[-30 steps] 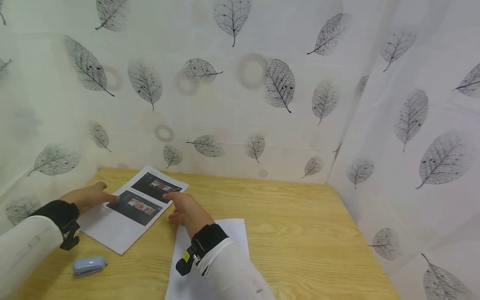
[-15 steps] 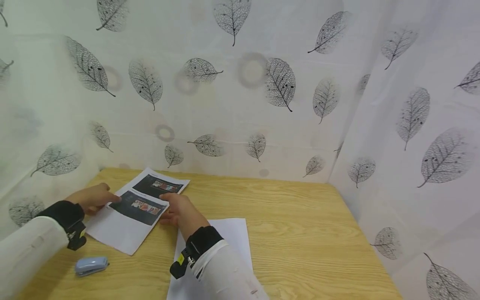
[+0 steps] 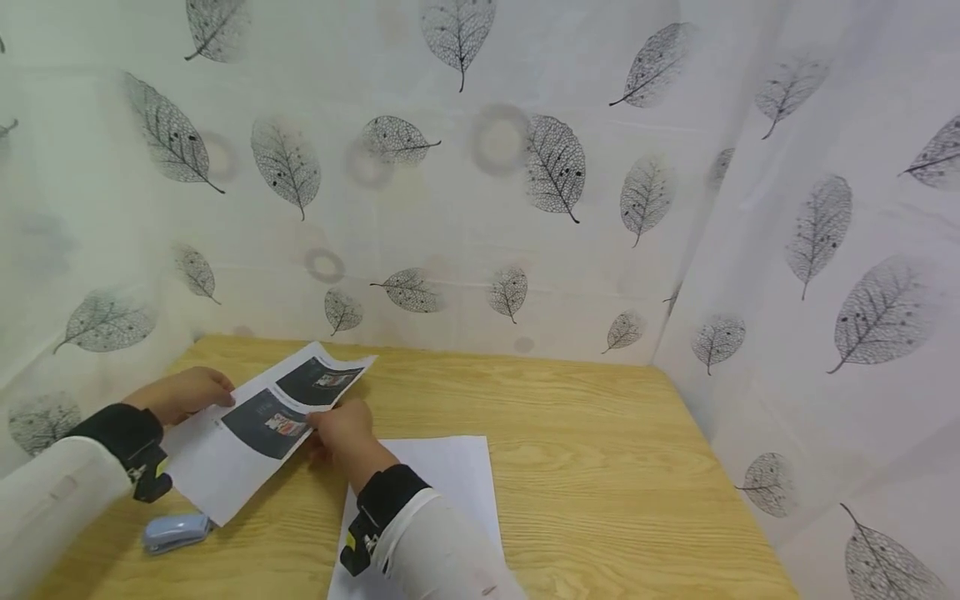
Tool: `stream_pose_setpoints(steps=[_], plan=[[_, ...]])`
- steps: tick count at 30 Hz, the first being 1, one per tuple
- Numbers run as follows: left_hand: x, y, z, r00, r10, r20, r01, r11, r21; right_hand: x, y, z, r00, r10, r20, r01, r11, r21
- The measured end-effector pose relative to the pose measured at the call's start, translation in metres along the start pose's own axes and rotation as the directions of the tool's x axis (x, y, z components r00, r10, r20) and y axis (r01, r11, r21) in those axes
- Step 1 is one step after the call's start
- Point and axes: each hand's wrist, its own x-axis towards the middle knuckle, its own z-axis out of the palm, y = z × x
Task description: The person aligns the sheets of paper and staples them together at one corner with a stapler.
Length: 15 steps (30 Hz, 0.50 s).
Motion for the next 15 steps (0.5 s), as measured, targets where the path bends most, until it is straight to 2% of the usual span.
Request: stream_pose_setpoints(steps=[3,5,9,12,15], plan=[[-0.002,0.006,0.0,0.997,0.066,-0.031,-0.066,0.998,0.019,-0.001,-0.002,-0.006,0.999,-0.047,-0.004,0.047,0.999,0.012],[-0.006,0.011,-0.001,0.996,0.085,-0.031,-0.084,0.996,0.02,0.0,-0.004,-0.013,0.998,-0.064,-0.014,0.064,0.998,0.023],[-0.01,0.021,0.001,0.998,0.049,-0.047,-0.049,0.999,0.011,0.002,-0.011,-0.031,0.996,-0.069,-0.059,0.07,0.998,0.007],[-0.01,0.027,0.01,0.999,0.027,-0.035,-0.03,0.998,-0.064,0.004,-0.015,-0.05,0.994,-0.079,-0.075,0.077,0.997,-0.025],[-0.016,0.041,0.022,1.0,0.026,0.008,-0.025,0.985,-0.174,0.005,-0.02,-0.076,0.991,-0.103,-0.085,0.096,0.992,-0.085]])
